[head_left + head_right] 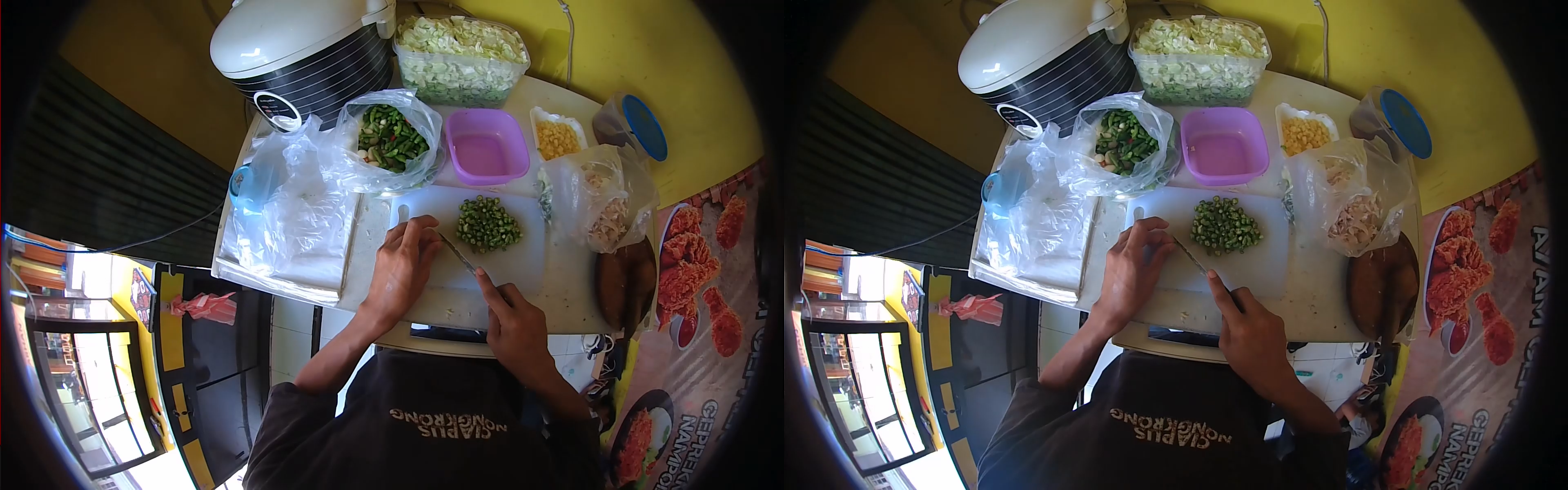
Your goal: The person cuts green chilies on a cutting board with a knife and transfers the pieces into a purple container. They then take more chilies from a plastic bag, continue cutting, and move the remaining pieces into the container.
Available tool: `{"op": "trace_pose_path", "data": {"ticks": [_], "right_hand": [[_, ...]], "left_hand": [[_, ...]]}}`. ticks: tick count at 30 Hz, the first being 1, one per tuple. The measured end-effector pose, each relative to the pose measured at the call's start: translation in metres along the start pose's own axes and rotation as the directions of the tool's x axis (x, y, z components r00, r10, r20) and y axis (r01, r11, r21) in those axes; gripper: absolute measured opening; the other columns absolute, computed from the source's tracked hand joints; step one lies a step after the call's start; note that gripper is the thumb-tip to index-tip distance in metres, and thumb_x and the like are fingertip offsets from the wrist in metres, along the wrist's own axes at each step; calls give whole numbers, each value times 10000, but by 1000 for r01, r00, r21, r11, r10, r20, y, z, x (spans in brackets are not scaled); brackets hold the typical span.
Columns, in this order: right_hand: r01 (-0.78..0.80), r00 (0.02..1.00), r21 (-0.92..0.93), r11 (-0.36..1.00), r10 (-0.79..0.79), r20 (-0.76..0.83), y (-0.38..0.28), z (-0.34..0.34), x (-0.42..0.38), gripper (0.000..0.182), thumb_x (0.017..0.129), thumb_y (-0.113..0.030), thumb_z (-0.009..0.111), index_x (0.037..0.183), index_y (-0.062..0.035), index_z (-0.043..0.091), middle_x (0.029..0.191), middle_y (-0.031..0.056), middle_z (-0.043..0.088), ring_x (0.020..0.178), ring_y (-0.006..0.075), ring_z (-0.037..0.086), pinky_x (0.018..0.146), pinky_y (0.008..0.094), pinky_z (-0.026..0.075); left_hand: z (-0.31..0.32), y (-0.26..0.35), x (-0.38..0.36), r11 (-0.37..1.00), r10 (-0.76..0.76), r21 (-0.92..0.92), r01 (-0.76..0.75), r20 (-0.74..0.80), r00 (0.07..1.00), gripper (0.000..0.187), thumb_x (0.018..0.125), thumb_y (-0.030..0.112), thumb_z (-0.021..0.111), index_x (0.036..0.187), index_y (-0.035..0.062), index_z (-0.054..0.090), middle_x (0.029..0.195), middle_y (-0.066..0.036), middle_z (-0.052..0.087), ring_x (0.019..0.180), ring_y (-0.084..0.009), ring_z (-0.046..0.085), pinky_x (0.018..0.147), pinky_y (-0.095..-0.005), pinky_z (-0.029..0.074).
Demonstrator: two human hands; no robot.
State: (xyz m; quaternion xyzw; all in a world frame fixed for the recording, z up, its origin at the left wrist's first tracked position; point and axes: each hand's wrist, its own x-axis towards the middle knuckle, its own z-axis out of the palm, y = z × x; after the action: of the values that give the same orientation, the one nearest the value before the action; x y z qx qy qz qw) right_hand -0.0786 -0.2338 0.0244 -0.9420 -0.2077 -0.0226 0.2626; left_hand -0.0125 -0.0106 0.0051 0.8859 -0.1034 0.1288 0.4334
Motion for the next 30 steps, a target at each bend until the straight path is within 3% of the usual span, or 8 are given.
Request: {"op": "trace_pose_path", "data": {"ticks": [17,21,23,26,30], "right_hand": [[3,996,-133,991,8,84,-6,-4,12,810,804,18,678,1573,-163,499,954,100,571,706,278,660,593,423,561],[-58,983,-104,993,75,166,-5,-12,10,758,846,3,662,1571,-141,494,977,127,593,706,329,678,624,468,567],[-114,969,-86,990,130,209,-5,-12,14,702,892,-11,646,1567,-127,493,972,149,610,711,361,683,642,493,566],[-120,977,110,987,98,191,4,-12,17,614,963,-46,613,1562,-109,492,938,181,628,725,392,681,660,514,560],[-127,974,138,982,97,204,5,-23,13,569,997,-47,592,1556,-102,502,899,190,637,735,388,673,680,494,545]], "left_hand": [[4,-1,0,1000,0,11,1,-11,1000,273,926,26,743,1134,35,567,963,-130,728,953,-353,718,831,-460,567],[2,1,0,1000,3,-22,-3,9,1000,248,931,-4,694,1124,28,541,972,-154,706,966,-384,670,880,-496,519],[4,-1,1,999,30,10,-30,-5,1000,267,926,12,724,1137,29,562,965,-141,706,941,-366,683,847,-468,542],[4,-4,0,999,50,12,-50,-20,999,296,923,18,738,1176,28,584,965,-137,705,930,-354,684,835,-456,551],[3,-4,-1,999,37,2,-37,-21,999,320,928,27,735,1224,36,612,971,-138,705,940,-352,681,860,-458,542]]}}
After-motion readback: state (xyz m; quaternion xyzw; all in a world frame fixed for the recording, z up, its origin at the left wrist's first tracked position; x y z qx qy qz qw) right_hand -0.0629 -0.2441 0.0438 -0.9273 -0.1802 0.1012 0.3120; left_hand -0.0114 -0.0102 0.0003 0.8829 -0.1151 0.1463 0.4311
